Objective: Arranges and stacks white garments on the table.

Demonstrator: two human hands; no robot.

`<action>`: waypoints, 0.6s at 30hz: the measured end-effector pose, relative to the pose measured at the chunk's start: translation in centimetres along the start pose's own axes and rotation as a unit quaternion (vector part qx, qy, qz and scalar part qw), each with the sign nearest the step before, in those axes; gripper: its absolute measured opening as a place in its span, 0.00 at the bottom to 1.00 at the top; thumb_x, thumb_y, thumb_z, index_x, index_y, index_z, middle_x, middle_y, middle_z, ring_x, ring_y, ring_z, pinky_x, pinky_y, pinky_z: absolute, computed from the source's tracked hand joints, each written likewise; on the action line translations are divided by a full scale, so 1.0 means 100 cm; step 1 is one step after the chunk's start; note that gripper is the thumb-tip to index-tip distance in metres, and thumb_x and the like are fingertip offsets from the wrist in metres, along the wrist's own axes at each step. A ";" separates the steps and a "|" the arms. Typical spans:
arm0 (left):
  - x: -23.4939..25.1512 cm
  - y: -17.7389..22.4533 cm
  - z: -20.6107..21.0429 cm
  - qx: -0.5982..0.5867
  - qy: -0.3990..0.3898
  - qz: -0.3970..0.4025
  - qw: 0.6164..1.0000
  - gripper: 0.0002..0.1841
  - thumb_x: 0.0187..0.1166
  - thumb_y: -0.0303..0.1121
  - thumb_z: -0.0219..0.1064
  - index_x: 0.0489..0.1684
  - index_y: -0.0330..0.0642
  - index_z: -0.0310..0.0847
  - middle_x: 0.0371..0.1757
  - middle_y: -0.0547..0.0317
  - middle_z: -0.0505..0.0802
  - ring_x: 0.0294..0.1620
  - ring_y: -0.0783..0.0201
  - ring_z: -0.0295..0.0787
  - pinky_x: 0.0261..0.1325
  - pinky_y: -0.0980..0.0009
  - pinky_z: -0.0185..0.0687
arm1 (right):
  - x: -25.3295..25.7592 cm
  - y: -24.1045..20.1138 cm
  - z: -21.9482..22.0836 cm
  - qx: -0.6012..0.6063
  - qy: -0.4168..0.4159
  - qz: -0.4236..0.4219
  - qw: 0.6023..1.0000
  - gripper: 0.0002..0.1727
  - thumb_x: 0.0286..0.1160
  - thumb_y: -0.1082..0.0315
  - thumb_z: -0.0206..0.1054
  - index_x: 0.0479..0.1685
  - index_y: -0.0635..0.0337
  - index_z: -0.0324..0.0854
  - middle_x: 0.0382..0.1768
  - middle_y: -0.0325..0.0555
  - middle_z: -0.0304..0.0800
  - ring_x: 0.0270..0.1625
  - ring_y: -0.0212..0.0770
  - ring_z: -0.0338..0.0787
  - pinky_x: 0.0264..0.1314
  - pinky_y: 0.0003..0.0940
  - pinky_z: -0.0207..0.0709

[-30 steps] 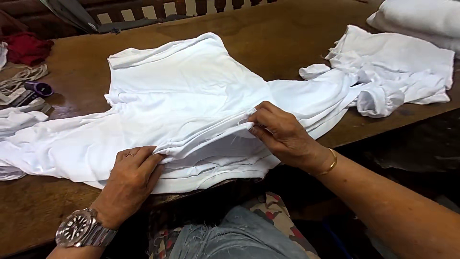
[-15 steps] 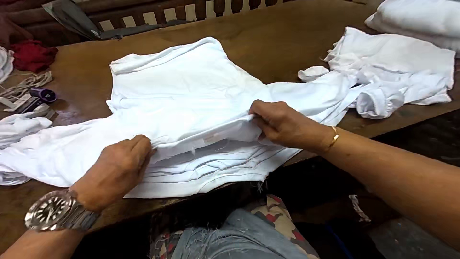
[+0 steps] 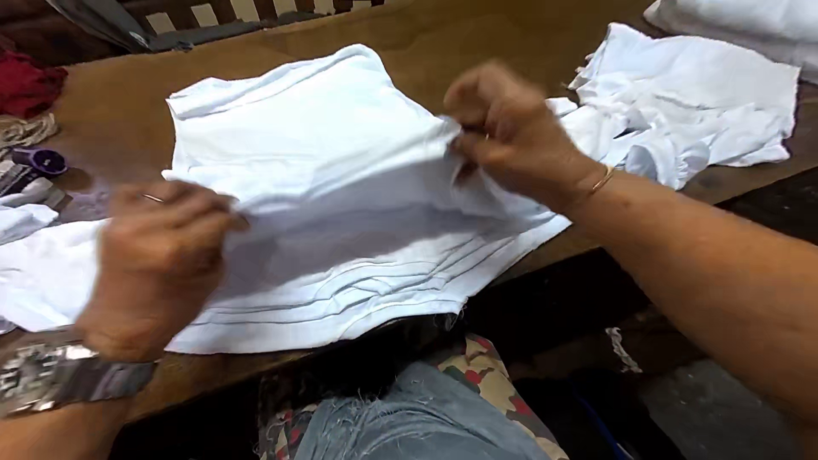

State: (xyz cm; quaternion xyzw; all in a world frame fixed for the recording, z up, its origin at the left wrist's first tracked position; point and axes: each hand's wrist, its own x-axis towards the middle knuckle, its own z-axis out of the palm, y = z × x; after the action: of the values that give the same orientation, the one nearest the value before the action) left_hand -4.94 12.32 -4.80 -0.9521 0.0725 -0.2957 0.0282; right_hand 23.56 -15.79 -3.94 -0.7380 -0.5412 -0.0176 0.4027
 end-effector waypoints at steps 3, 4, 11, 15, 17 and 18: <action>0.010 0.015 -0.014 0.026 0.080 -0.032 0.996 0.12 0.85 0.24 0.58 0.45 0.30 0.90 0.57 0.34 0.90 0.66 0.34 0.80 0.72 0.39 0.67 | 0.007 -0.016 -0.006 0.062 0.095 -0.079 0.990 0.21 0.78 0.79 0.64 0.71 0.71 0.74 0.55 0.49 0.91 0.49 0.35 0.94 0.45 0.32 0.93; 0.002 0.025 -0.005 0.015 0.069 -0.016 0.997 0.11 0.82 0.22 0.59 0.39 0.29 0.89 0.53 0.32 0.90 0.63 0.32 0.81 0.66 0.38 0.71 | -0.003 -0.013 0.003 0.057 0.087 -0.131 0.986 0.18 0.74 0.81 0.64 0.64 0.74 0.80 0.54 0.53 0.92 0.50 0.36 0.94 0.49 0.33 0.92; -0.058 0.041 0.048 -0.091 -0.044 -0.059 0.993 0.13 0.72 0.25 0.60 0.40 0.39 0.94 0.52 0.43 0.91 0.57 0.43 0.85 0.56 0.50 0.81 | -0.084 0.027 0.053 -0.034 -0.006 -0.148 0.988 0.13 0.71 0.78 0.62 0.52 0.71 0.84 0.46 0.54 0.92 0.48 0.39 0.93 0.56 0.33 0.87; -0.052 0.039 0.047 -0.081 -0.052 -0.050 0.994 0.15 0.71 0.28 0.58 0.40 0.41 0.95 0.52 0.44 0.90 0.57 0.44 0.84 0.54 0.50 0.81 | -0.074 0.019 0.048 -0.034 0.026 -0.202 0.979 0.09 0.72 0.79 0.59 0.31 0.66 0.85 0.44 0.56 0.91 0.41 0.41 0.91 0.41 0.33 0.85; -0.056 0.040 0.048 -0.090 -0.069 -0.049 0.992 0.15 0.76 0.34 0.58 0.43 0.41 0.94 0.53 0.47 0.90 0.58 0.46 0.84 0.55 0.53 0.81 | -0.074 0.023 0.049 -0.051 -0.013 -0.225 0.973 0.13 0.65 0.80 0.59 0.29 0.61 0.90 0.49 0.58 0.91 0.41 0.43 0.91 0.37 0.36 0.84; -0.057 0.041 0.048 -0.095 -0.075 -0.054 0.991 0.16 0.79 0.39 0.59 0.45 0.41 0.94 0.54 0.48 0.90 0.59 0.48 0.83 0.56 0.53 0.81 | -0.077 0.026 0.050 -0.056 -0.039 -0.228 0.971 0.14 0.63 0.80 0.60 0.32 0.59 0.93 0.52 0.59 0.91 0.44 0.46 0.92 0.38 0.39 0.84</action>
State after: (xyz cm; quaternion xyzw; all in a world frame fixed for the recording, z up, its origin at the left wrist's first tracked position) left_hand -7.40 9.19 -12.33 -0.9726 0.0460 -0.2160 -0.0731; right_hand 20.42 -18.96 -12.33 -0.6166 -0.7086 -0.1106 0.3247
